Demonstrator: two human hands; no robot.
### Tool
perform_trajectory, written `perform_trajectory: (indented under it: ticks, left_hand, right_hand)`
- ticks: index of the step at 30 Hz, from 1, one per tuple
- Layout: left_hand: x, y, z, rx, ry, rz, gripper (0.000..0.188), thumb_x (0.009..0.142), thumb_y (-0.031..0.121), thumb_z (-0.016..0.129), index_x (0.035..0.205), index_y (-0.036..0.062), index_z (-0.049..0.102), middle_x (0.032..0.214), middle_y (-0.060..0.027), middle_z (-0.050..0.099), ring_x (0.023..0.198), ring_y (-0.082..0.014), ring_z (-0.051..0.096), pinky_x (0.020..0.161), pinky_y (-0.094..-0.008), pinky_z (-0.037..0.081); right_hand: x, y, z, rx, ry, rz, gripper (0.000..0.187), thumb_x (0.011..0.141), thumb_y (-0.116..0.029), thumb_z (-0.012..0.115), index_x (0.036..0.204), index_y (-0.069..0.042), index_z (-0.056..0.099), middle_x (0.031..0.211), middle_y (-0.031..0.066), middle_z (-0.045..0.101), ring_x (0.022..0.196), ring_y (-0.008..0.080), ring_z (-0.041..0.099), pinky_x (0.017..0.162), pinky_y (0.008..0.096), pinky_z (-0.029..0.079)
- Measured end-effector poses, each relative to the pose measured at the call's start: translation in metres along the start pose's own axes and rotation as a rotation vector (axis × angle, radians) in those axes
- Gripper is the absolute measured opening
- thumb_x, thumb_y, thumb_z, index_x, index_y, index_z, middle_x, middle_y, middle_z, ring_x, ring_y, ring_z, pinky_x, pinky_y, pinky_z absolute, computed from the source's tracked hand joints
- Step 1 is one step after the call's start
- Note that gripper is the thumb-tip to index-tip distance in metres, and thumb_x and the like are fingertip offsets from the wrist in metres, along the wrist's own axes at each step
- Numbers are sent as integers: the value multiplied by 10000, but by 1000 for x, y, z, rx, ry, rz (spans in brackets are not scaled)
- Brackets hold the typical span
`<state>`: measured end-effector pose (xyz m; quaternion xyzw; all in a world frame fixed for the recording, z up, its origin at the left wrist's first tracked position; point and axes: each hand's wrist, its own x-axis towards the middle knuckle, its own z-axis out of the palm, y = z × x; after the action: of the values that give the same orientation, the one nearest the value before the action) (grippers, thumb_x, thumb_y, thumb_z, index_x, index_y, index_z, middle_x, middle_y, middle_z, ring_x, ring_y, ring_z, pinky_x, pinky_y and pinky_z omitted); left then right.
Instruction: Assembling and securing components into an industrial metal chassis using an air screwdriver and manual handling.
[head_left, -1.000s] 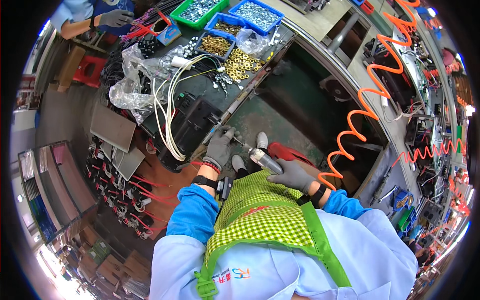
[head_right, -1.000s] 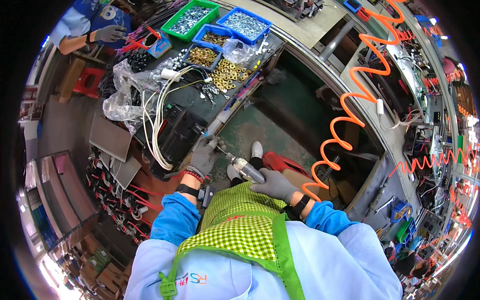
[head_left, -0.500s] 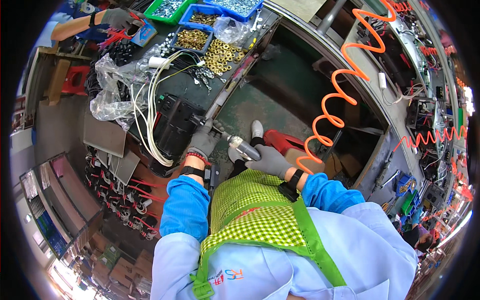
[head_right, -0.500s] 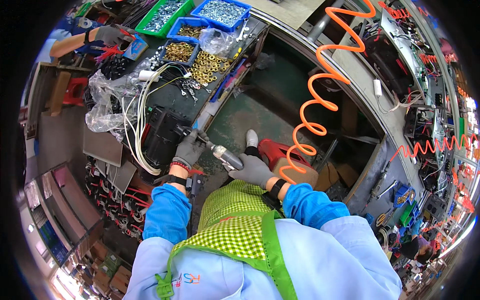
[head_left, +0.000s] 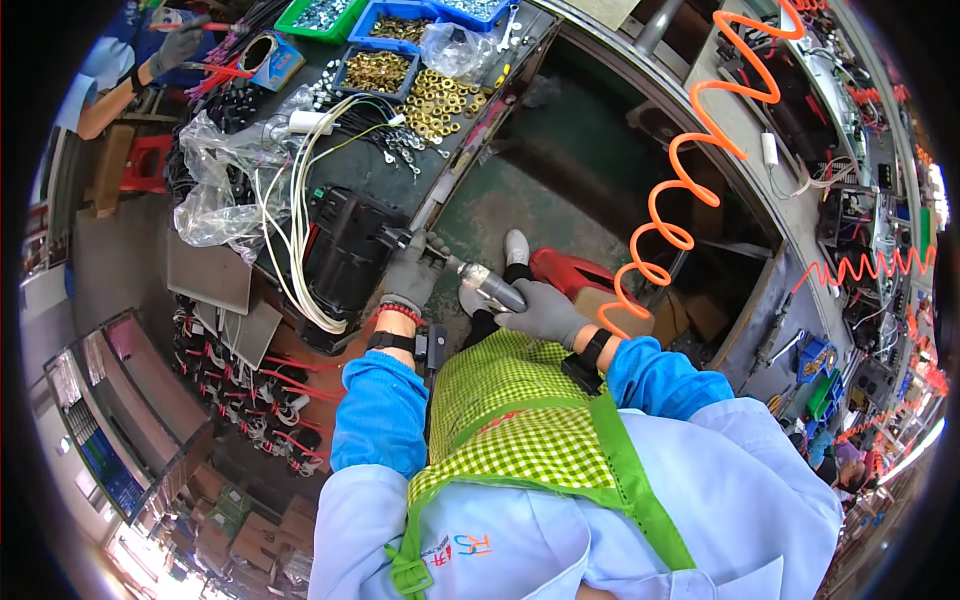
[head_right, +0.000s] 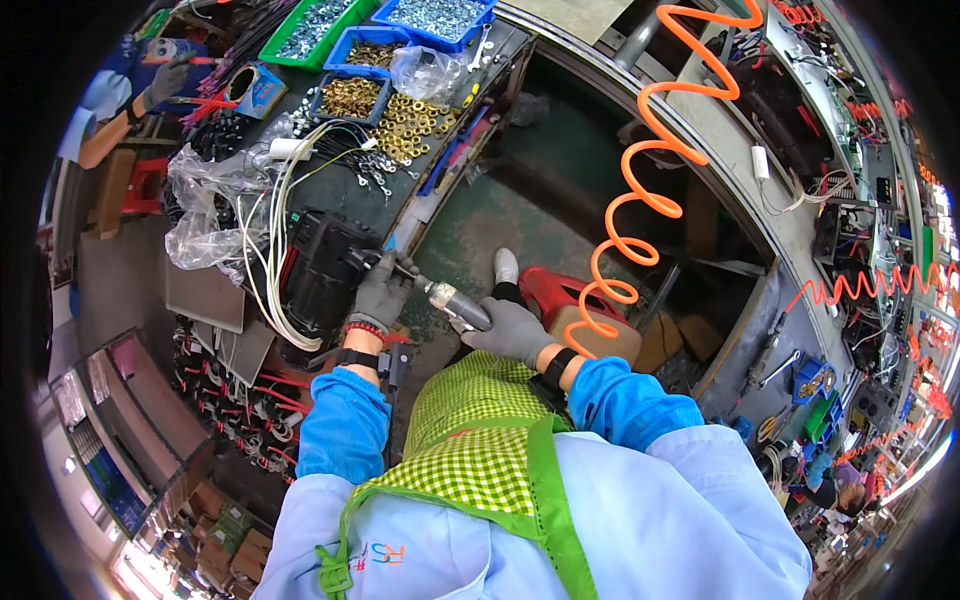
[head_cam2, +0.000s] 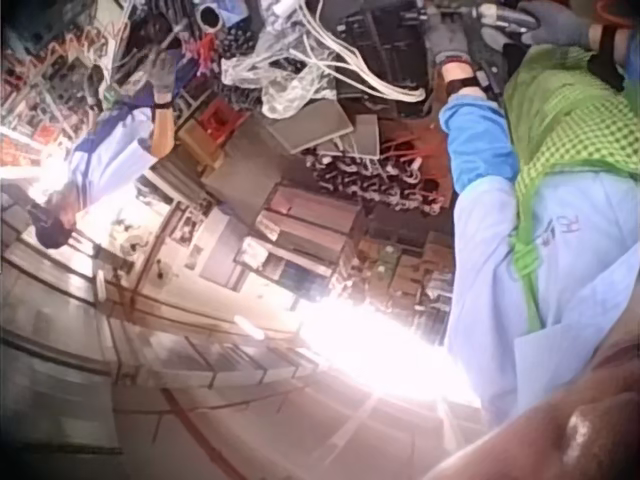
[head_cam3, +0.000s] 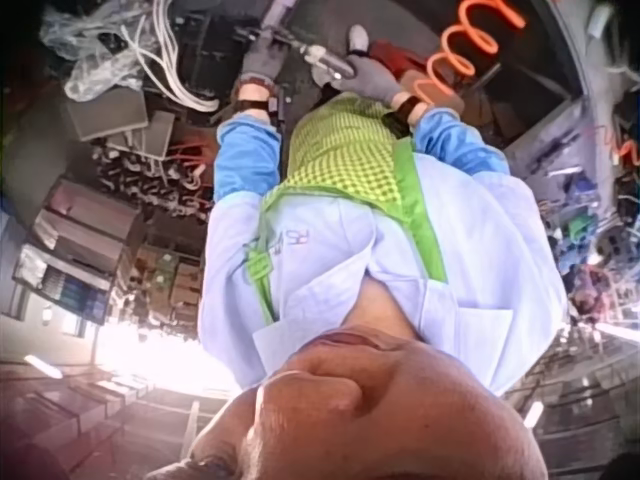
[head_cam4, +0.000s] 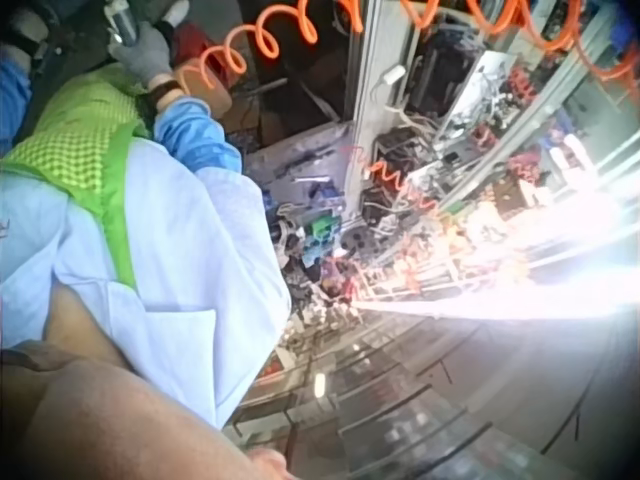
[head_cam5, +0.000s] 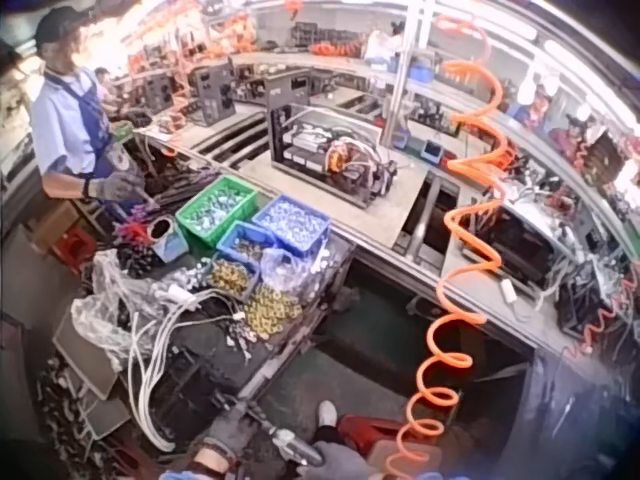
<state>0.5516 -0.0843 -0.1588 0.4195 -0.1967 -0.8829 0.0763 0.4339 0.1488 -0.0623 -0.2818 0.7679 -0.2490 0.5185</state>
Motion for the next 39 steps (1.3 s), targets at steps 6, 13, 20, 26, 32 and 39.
perform_trajectory:
  ticks: [6,13,20,26,32,39]
  left_hand:
    - [-2,1,-3,-66,54,-49,195,954,196,636,1048,34,583,921,-66,617,865,-215,616,821,-380,536]
    - [-8,6,-17,-224,-88,-160,165,913,76,608,1072,33,602,1027,-118,624,976,-277,601,874,-461,515]
    - [4,1,-23,-369,-149,-108,263,942,136,586,1176,15,585,1164,-141,637,1054,-318,604,978,-473,477]
    - [11,-4,14,-124,299,-10,113,947,196,644,1016,116,606,907,-30,635,810,-181,606,799,-382,527]
    - [19,-12,15,189,582,148,185,879,258,715,794,167,577,675,44,510,618,-79,507,581,-287,472]
    - [-71,49,40,793,0,-55,265,885,263,705,1029,54,630,812,-30,608,656,-138,588,560,-316,500]
  right_hand:
    - [4,4,1,32,-12,-30,512,773,-440,706,1050,-17,625,931,218,669,914,364,652,820,431,485]
    - [8,-4,-1,67,-42,-24,504,796,-425,686,1067,-4,626,937,229,675,906,359,660,816,418,490]
    - [14,-3,-1,18,-53,-18,555,780,-445,701,1114,-12,606,994,233,670,949,376,650,841,417,487]
    - [-5,24,-30,-22,-42,-34,589,757,-459,741,1120,-16,600,988,229,667,948,380,649,834,431,487]
    - [-30,46,-80,-164,-83,104,610,745,-470,751,1101,5,610,994,238,670,949,368,654,827,426,486]
    - [-27,54,-120,-225,2,127,601,746,-444,777,1090,22,614,889,181,685,806,247,671,740,375,514]
